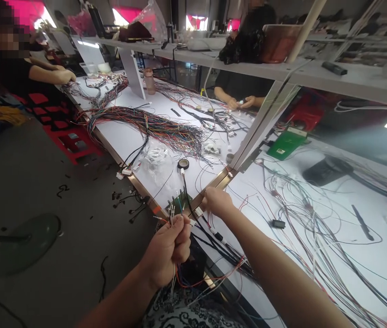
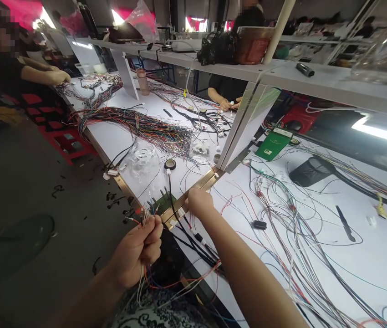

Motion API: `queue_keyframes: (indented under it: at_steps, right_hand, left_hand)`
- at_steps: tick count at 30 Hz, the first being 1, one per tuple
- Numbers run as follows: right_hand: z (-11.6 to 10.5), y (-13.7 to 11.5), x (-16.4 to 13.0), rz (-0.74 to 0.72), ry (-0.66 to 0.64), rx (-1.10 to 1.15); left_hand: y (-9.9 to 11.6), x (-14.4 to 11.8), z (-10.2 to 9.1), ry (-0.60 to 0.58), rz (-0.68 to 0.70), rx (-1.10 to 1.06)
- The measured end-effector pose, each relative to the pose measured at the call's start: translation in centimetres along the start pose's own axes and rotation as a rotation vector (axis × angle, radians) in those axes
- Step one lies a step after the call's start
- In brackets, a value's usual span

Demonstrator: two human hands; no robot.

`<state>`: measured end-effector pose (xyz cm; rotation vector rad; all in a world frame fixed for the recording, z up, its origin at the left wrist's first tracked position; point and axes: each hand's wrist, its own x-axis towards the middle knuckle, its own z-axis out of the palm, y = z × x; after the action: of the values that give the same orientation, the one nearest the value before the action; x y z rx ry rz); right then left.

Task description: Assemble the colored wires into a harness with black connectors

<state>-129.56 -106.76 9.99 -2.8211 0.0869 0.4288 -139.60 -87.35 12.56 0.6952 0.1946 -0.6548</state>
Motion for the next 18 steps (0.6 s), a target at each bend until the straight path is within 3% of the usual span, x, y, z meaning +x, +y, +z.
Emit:
queue_keyframes:
  at_steps: [4, 9, 12, 18]
  right_hand:
    - [-1.7, 0.7, -3.2, -0.122, 0.079, 0.236]
    - [-3.4, -0.8, -9.1, -0.246, 0.074, 0.714]
    - [-3.1, -1.8, -12.0, -0.225, 0.081, 0.565]
    - [-0.8, -1.0, -15.9, -0.158, 0.018, 0.385]
  left_hand:
    - [0.1, 0.7, 0.1, 0.087, 0.016, -0.040]
    - [0.2, 2.0, 1.9, 0.193, 0.051, -0.134]
    - [0.7, 2.5, 3.3, 0.165, 0.034, -0.208]
    - [3.7, 2.0, 4.4, -0.011, 0.224, -0.302]
